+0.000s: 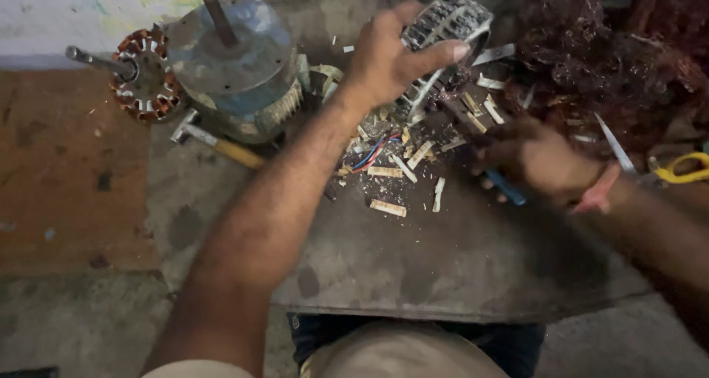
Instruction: The person removes copper windings from a motor stator using pliers and scissors. They pull and cut the wires from the stator slots, accumulating a pile of copper wire on the table.
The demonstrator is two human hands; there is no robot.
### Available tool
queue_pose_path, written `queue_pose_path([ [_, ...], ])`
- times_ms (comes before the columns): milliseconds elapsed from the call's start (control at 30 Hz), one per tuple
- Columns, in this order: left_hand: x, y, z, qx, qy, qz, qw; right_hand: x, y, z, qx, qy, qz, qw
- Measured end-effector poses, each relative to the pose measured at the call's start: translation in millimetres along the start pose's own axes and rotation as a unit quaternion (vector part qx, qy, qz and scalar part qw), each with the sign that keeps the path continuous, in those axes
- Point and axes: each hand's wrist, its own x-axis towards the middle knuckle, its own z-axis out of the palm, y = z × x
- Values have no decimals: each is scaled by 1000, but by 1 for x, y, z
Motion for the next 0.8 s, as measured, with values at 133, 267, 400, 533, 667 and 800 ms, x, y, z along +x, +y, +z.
queue_pose_path([
  [133,-1,-1,-4,-39,-44,-114,992,-9,28,24,57,25,-115,991],
  [267,4,-4,2,-17,19,-19,999,-9,35,29,118,-16,-202,972],
  [400,8,-9,-10,-51,11,-69,996,2,27,18,-145,123,-204,960],
  [533,9,-4,-22,-15,1,-146,989,17,16,-3,-393,151,-403,813],
  [667,8,-3,-14,-104,-10,-20,994,26,27,-13,-390,158,-494,761],
  [800,6,-6,-11,-115,-31,-51,992,17,32,-5,-427,163,-309,834],
])
